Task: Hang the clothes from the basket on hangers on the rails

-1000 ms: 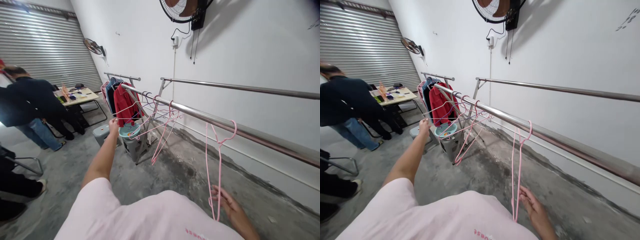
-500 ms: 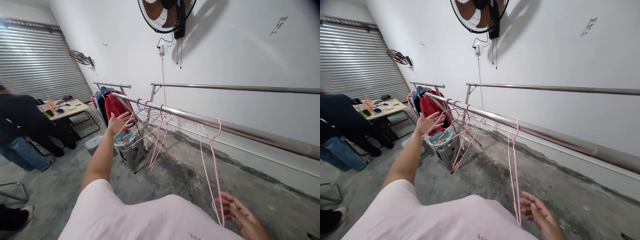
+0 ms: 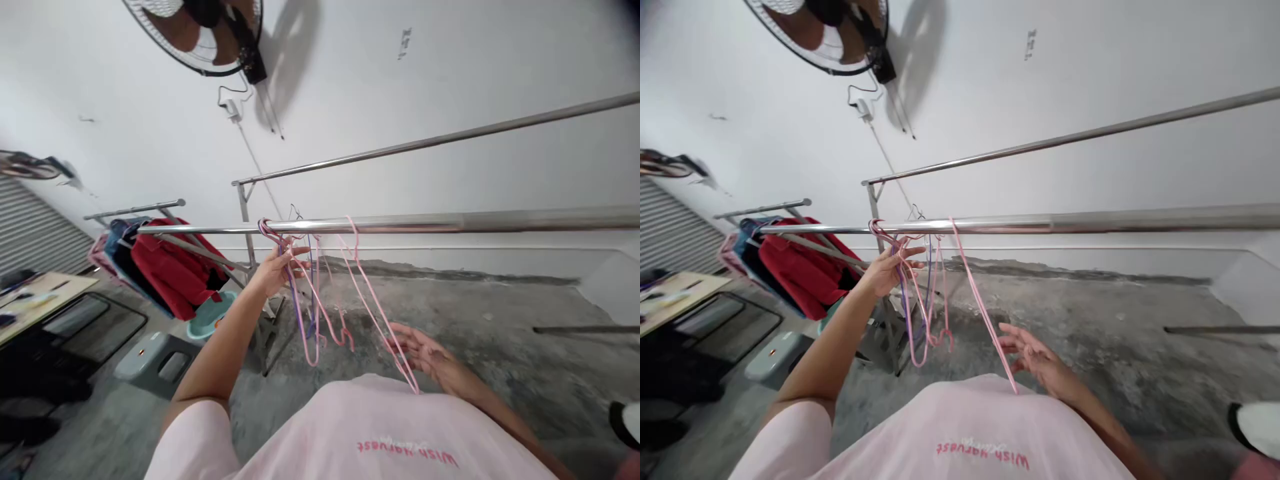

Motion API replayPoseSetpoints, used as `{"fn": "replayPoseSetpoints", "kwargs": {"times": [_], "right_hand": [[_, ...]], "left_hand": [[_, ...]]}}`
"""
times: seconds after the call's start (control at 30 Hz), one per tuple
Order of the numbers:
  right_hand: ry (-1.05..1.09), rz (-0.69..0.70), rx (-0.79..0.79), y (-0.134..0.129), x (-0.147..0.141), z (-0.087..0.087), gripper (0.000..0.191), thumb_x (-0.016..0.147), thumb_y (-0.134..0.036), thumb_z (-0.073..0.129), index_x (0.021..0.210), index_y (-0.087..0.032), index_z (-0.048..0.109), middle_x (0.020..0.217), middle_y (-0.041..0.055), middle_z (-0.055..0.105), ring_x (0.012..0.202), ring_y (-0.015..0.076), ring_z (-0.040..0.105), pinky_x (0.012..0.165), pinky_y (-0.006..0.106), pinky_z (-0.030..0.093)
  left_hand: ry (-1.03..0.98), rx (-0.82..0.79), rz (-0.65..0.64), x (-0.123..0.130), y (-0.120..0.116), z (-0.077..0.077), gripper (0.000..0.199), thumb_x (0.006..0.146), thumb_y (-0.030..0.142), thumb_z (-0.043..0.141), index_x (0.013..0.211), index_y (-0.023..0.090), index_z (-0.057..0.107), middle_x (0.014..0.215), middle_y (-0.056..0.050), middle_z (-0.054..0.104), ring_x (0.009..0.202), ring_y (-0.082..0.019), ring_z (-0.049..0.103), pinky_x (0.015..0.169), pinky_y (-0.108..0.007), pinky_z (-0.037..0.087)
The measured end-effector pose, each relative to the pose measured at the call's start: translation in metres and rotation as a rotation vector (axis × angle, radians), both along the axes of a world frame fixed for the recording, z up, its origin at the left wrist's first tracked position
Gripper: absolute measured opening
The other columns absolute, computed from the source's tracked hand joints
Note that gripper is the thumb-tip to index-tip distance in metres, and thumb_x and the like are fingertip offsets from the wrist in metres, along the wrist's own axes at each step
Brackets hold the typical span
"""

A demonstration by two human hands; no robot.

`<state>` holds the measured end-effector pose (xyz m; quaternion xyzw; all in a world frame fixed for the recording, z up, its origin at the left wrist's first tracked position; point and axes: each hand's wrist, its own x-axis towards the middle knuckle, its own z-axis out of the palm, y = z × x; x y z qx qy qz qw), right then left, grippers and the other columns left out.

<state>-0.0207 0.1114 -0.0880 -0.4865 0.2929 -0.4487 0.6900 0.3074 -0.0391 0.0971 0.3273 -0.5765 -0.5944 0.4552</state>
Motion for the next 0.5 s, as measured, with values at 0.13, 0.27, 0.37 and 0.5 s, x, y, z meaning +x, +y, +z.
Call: {"fn": "replayPoseSetpoints", "kwargs": {"times": [0.13,0.27,0.37,0.5], "right_hand": [[-0.134,0.032,-0.061,0.008,-0.007,0.000,0.079,0.079,-0.071,0.056,0.144,-0.028,0.041,0.139,0.0149,0.047,0.125,0.0276,0.048,0.089,0.037,0.045],[-0.241,-0.066,-0.102,0.023,-0.028,0.011,0.079,0.075,-0.065,0.065,0.142,-0.028,0.044,0.136,0.0140,0.050,0.122,0.0280,0.050,0.084,0.037,0.048],[-0.288,-0.243,-0.082,0.045,-0.059,0.023,0.068,0.077,-0.060,0.065,0.136,-0.029,0.051,0.132,0.0117,0.053,0.112,0.0267,0.056,0.084,0.038,0.049],[-0.221,-0.533,-0.085,0.084,-0.114,0.028,0.061,0.079,-0.057,0.062,0.133,-0.030,0.052,0.129,0.0104,0.055,0.098,0.0246,0.060,0.079,0.038,0.050]], "left_hand": [[0.075,0.041,-0.209,-0.082,0.020,-0.002,0.067,0.078,0.039,0.073,0.134,0.025,0.039,0.127,-0.014,0.055,0.092,-0.024,0.067,0.064,-0.030,0.055],[0.067,0.080,-0.474,-0.169,0.039,-0.007,0.074,0.079,0.043,0.072,0.141,0.033,0.034,0.134,-0.013,0.051,0.095,-0.025,0.067,0.060,-0.026,0.053],[0.027,0.110,-0.636,-0.236,0.052,-0.008,0.076,0.076,0.048,0.073,0.141,0.035,0.035,0.138,-0.013,0.048,0.095,-0.025,0.067,0.060,-0.026,0.054],[0.011,0.174,-0.849,-0.324,0.073,-0.007,0.082,0.074,0.051,0.074,0.142,0.041,0.031,0.137,-0.011,0.049,0.095,-0.025,0.067,0.057,-0.025,0.054]]}}
